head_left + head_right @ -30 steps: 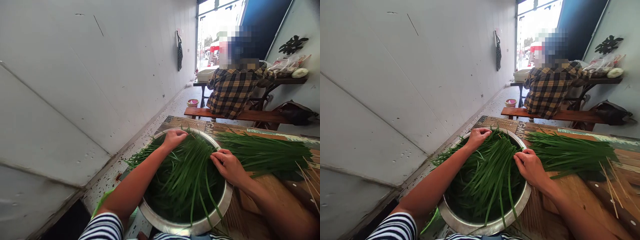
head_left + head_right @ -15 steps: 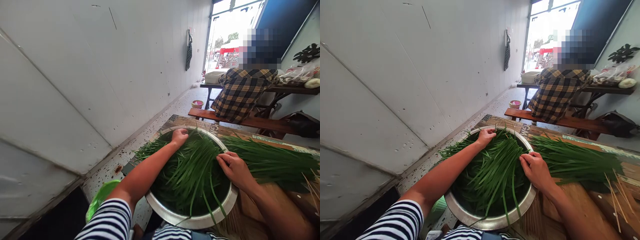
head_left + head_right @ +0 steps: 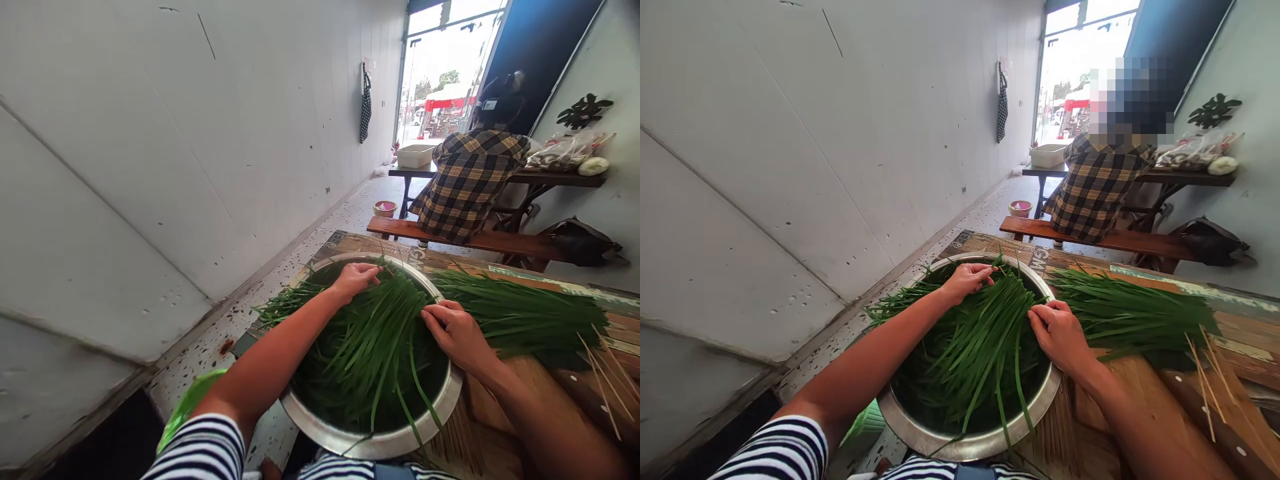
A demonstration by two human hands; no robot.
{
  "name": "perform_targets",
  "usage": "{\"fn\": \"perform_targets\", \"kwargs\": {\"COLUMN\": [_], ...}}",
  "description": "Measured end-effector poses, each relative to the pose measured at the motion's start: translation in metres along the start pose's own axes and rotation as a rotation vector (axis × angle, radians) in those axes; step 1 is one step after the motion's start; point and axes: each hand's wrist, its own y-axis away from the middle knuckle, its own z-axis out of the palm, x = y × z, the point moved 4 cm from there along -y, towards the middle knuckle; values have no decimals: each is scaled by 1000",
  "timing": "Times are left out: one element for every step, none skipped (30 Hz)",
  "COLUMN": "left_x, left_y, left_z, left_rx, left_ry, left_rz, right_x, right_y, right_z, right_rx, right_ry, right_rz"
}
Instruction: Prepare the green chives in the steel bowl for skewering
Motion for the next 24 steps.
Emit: {"fn": "perform_targets", "kwargs": {"left_x": [-1,-2,-3,-3,-3,-3,-2,-2,-2,-1,-1,-1,-2,-2,-2,-3,-4,-4,-5,-6,-6,-6,-6,-6], "left_y": [0,-1,-1,-1,-1,-2,-2,-2,-2,-3,-3,-4,-4,-5,-5,-6,-7,-8,-8,-9,-10,-10,-11,-11], "left_z": [0,1,2,2,3,3,3,3,3,2,2,2,2,2,2,2,3,3,4,4,4,4,4,4], "left_rx": [4,3,-1,-6,-8,-4,2,11,18,25,31,37,45,55,62,65,63,58,52,47,46,50,58,66], "left_ry": [-18,-32,-44,-55,-67,-81,-95,-108,-121,-133,-143,-151,-156,-160,-162,-163,-165,-168,-172,-177,-182,-186,-191,-195], "left_rz": [10,18,25,33,41,51,63,76,91,104,114,123,131,141,152,162,171,178,185,191,199,206,212,215], "right_x": [1,2,2,3,3,3,3,3,4,4,4,4,4,4,4,4,4,4,3,3,3,3,2,2], "right_y": [0,1,1,1,1,1,2,2,2,2,2,2,2,1,1,1,1,1,1,1,1,1,2,2], "right_z": [1,1,2,2,3,3,3,3,3,3,3,3,3,3,3,3,3,4,3,3,3,3,2,2], "right_rx": [-5,-11,-15,-18,-21,-23,-24,-25,-25,-25,-22,-20,-18,-16,-16,-17,-20,-23,-25,-27,-29,-30,-31,-33], "right_ry": [-2,-6,-9,-11,-13,-13,-13,-11,-9,-7,-6,-5,-4,-3,-2,1,4,8,11,11,10,7,4,2], "right_rz": [3,6,9,14,17,20,21,21,21,20,19,18,16,14,11,8,7,7,8,9,10,10,10,9]}}
